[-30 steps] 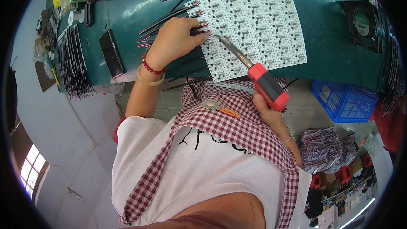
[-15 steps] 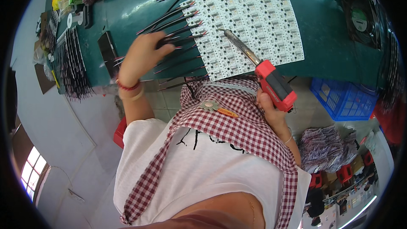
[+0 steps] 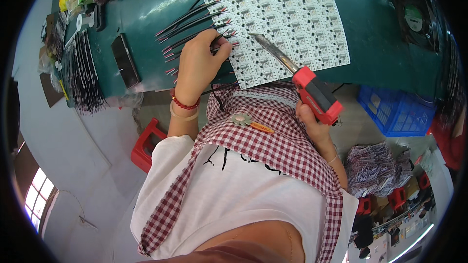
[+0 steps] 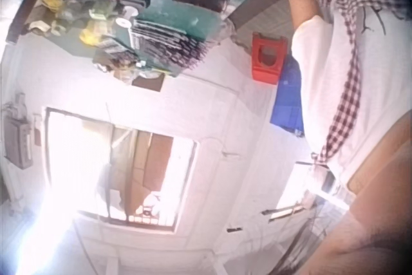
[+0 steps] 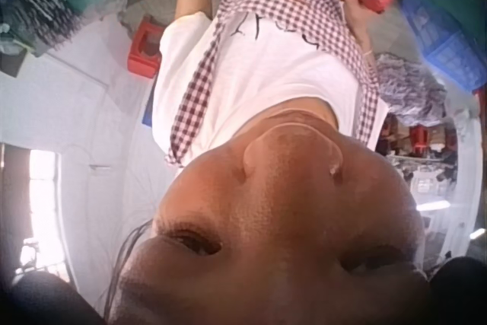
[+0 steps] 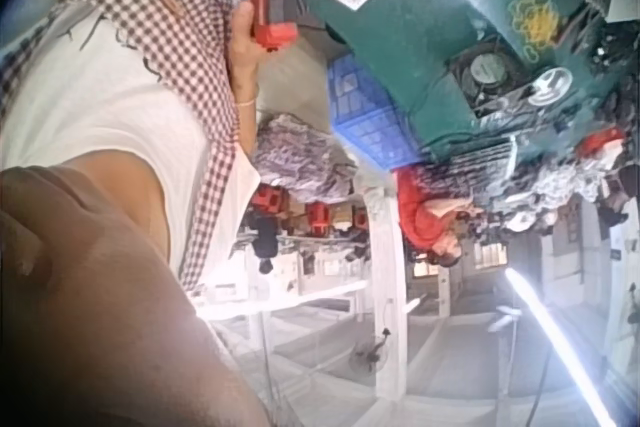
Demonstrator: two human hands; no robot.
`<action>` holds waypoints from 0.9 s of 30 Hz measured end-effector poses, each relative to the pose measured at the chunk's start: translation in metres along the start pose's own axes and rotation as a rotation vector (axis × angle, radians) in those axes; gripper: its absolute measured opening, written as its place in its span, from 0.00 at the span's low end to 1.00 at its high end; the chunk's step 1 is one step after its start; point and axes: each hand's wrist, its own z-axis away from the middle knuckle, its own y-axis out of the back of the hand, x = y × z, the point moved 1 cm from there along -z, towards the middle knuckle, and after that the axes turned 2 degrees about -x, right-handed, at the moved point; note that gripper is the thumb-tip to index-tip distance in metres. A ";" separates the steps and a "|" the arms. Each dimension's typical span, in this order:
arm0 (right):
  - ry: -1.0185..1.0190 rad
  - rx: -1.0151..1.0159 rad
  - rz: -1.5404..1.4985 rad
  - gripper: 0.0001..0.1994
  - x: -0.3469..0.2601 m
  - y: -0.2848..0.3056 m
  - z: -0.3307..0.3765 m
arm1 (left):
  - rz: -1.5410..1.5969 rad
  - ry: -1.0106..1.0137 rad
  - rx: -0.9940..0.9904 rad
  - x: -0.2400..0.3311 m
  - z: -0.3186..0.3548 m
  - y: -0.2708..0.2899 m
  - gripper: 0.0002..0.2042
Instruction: The person solders electrical wires onto a grid of LED panels using a soldering iron.
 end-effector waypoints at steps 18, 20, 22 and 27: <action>-0.136 -0.026 0.191 0.13 0.009 0.001 0.004 | -0.080 -0.001 0.053 0.002 -0.001 -0.010 0.09; -0.139 0.059 0.146 0.14 0.005 -0.005 0.003 | -0.078 -0.006 0.061 0.002 -0.001 -0.011 0.09; -0.126 0.033 0.171 0.14 0.008 -0.002 0.005 | -0.076 0.000 0.062 0.001 0.000 -0.011 0.09; -0.109 -0.023 0.264 0.19 0.013 0.004 0.007 | -0.079 0.015 0.058 0.001 0.000 -0.010 0.09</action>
